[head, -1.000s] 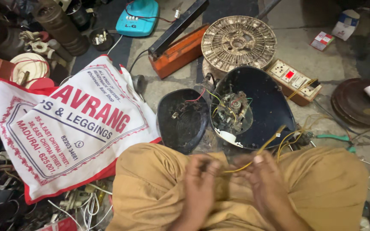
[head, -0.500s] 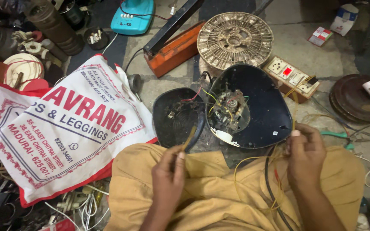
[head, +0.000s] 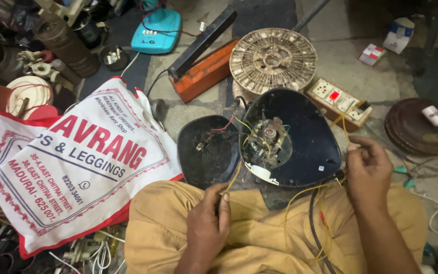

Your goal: The person sits on the floor and uses a screwdriver to open a black circular electronic device. They then use pliers to strip and cut wires inside the device, manipulating the internal components.

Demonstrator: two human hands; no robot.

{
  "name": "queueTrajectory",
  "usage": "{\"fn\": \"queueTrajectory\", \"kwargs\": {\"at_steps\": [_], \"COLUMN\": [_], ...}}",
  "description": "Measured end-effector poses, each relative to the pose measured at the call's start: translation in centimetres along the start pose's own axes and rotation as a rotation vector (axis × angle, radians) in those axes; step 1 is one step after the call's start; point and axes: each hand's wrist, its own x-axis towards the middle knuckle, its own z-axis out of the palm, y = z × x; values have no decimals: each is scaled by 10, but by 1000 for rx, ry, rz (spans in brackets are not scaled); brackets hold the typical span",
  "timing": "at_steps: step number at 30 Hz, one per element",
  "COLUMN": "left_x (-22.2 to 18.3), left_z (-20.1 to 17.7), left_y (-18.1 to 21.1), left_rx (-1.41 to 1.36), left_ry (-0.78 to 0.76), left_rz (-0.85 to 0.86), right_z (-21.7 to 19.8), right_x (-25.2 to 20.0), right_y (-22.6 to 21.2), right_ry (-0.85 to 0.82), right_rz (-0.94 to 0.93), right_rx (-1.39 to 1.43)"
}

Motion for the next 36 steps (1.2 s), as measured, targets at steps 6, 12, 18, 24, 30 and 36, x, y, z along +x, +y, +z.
{"fn": "queueTrajectory", "kwargs": {"at_steps": [6,12,18,24,30,36], "left_x": [-3,-4,-5,-6,-7,-6], "left_z": [7,10,8,8,7,7], "left_y": [-1,-3,-6,-6,-5,-5], "left_rx": [-31,-50,-39,-57,-36,-48], "left_ry": [9,31,-4,-23,-13,-17], "left_rz": [138,256,216,171,190,199], "right_z": [-2,-1,1,0,1,1], "right_x": [-5,-4,-6,-6,-5,-5], "right_y": [8,9,8,9,12,13], "right_ry": [-31,-39,-36,-38,-51,-55], "right_rz": [-29,-16,-31,-32,-12,-15], "right_rx": [-82,-59,-131,-145,-106,-97]}}
